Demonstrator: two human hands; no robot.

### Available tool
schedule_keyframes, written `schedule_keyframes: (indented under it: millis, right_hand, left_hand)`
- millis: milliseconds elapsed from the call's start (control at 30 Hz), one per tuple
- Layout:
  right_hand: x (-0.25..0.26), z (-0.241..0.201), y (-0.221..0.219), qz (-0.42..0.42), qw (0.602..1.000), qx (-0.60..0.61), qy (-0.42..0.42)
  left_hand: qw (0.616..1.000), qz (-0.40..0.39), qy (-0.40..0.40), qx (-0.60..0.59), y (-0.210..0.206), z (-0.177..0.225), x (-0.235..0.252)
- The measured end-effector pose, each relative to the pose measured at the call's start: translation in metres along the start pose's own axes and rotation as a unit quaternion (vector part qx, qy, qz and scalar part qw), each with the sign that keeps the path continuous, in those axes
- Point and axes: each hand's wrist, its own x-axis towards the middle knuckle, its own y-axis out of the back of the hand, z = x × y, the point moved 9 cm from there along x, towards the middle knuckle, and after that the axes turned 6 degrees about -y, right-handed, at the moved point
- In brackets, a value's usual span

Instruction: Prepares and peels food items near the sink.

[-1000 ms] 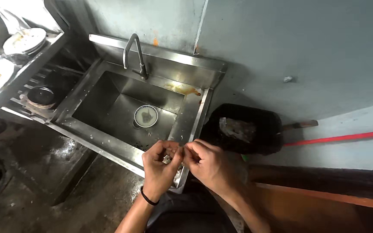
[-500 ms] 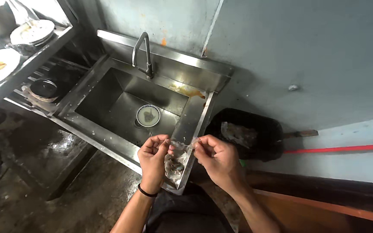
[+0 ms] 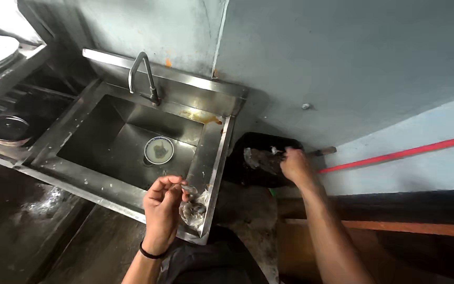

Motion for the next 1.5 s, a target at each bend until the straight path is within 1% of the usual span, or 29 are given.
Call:
schedule_keyframes:
  millis: [33,67,100,133,167,200,233,267,300,333,367,400,433,533,633,733,800,867,1033,1133,1267,1367,1500]
  right_hand:
    - [0.011,0.021,0.002,0.017,0.996,-0.065,-0.050]
    - [0.014,0.028,0.007,0.023,0.992,-0.100,-0.078]
    - [0.008,0.020,0.012,0.020,0.992,-0.102,-0.078]
    - [-0.009,0.001,0.014,0.016,0.997,-0.067,-0.043]
    - [-0.035,-0.024,0.012,-0.002,1.000,0.004,0.012]
    - [-0.066,-0.052,0.006,-0.037,0.993,0.092,0.070]
    - [-0.098,-0.081,-0.003,-0.085,0.970,0.191,0.121]
    - [-0.128,-0.105,-0.012,-0.137,0.937,0.283,0.154]
    - [-0.152,-0.124,-0.020,-0.184,0.901,0.352,0.178]
    - [-0.171,-0.138,-0.024,-0.213,0.869,0.400,0.199]
    - [-0.182,-0.149,-0.025,-0.220,0.843,0.439,0.219]
    - [-0.188,-0.156,-0.024,-0.209,0.825,0.467,0.241]
    - [-0.190,-0.160,-0.021,-0.184,0.816,0.483,0.260]
    - [-0.191,-0.164,-0.008,-0.105,0.818,0.477,0.303]
    - [-0.198,-0.169,0.006,-0.017,0.832,0.423,0.360]
    - [-0.205,-0.174,0.011,0.036,0.833,0.384,0.396]
    - [-0.208,-0.177,0.012,0.059,0.834,0.360,0.413]
    - [-0.210,-0.179,0.010,0.056,0.833,0.356,0.420]
    - [-0.207,-0.182,0.000,0.002,0.824,0.380,0.419]
    - [-0.204,-0.183,-0.004,-0.029,0.820,0.414,0.395]
    - [-0.200,-0.182,-0.010,-0.081,0.786,0.497,0.359]
    - [-0.192,-0.178,-0.011,-0.094,0.786,0.514,0.329]
    - [-0.185,-0.174,-0.009,-0.115,0.782,0.529,0.308]
  left_hand:
    - [1.000,-0.016,-0.006,0.004,-0.003,0.000,-0.001]
    - [0.999,-0.034,-0.018,0.010,-0.006,0.001,0.001]
    - [0.998,-0.050,-0.034,0.021,-0.010,0.002,0.002]
    - [0.996,-0.067,-0.050,0.035,-0.014,0.004,0.002]
    - [0.993,-0.084,-0.069,0.052,-0.019,0.006,0.001]
    - [0.988,-0.100,-0.090,0.073,-0.024,0.009,0.001]
    - [0.982,-0.115,-0.112,0.096,-0.030,0.012,0.001]
    - [0.976,-0.130,-0.131,0.117,-0.038,0.015,0.000]
    - [0.968,-0.147,-0.149,0.137,-0.046,0.017,-0.002]
    - [0.960,-0.163,-0.169,0.155,-0.053,0.021,-0.003]
    - [0.950,-0.176,-0.191,0.172,-0.060,0.024,-0.004]
    - [0.940,-0.189,-0.214,0.187,-0.065,0.027,-0.005]
    - [0.931,-0.199,-0.234,0.199,-0.069,0.029,-0.006]
    - [0.923,-0.204,-0.251,0.208,-0.072,0.034,-0.006]
    - [0.936,-0.172,-0.235,0.199,-0.071,0.038,-0.005]
    - [0.950,-0.133,-0.211,0.189,-0.064,0.040,-0.005]
    - [0.953,-0.130,-0.205,0.179,-0.061,0.042,-0.006]
    - [0.957,-0.132,-0.202,0.163,-0.058,0.043,-0.008]
    - [0.970,-0.126,-0.176,0.107,-0.049,0.036,-0.012]
    - [0.976,-0.126,-0.155,0.087,-0.047,0.033,-0.013]
    - [0.978,-0.147,-0.127,0.071,-0.049,0.032,-0.012]
    - [0.979,-0.160,-0.108,0.064,-0.048,0.030,-0.010]
    - [0.981,-0.163,-0.081,0.065,-0.044,0.026,-0.011]
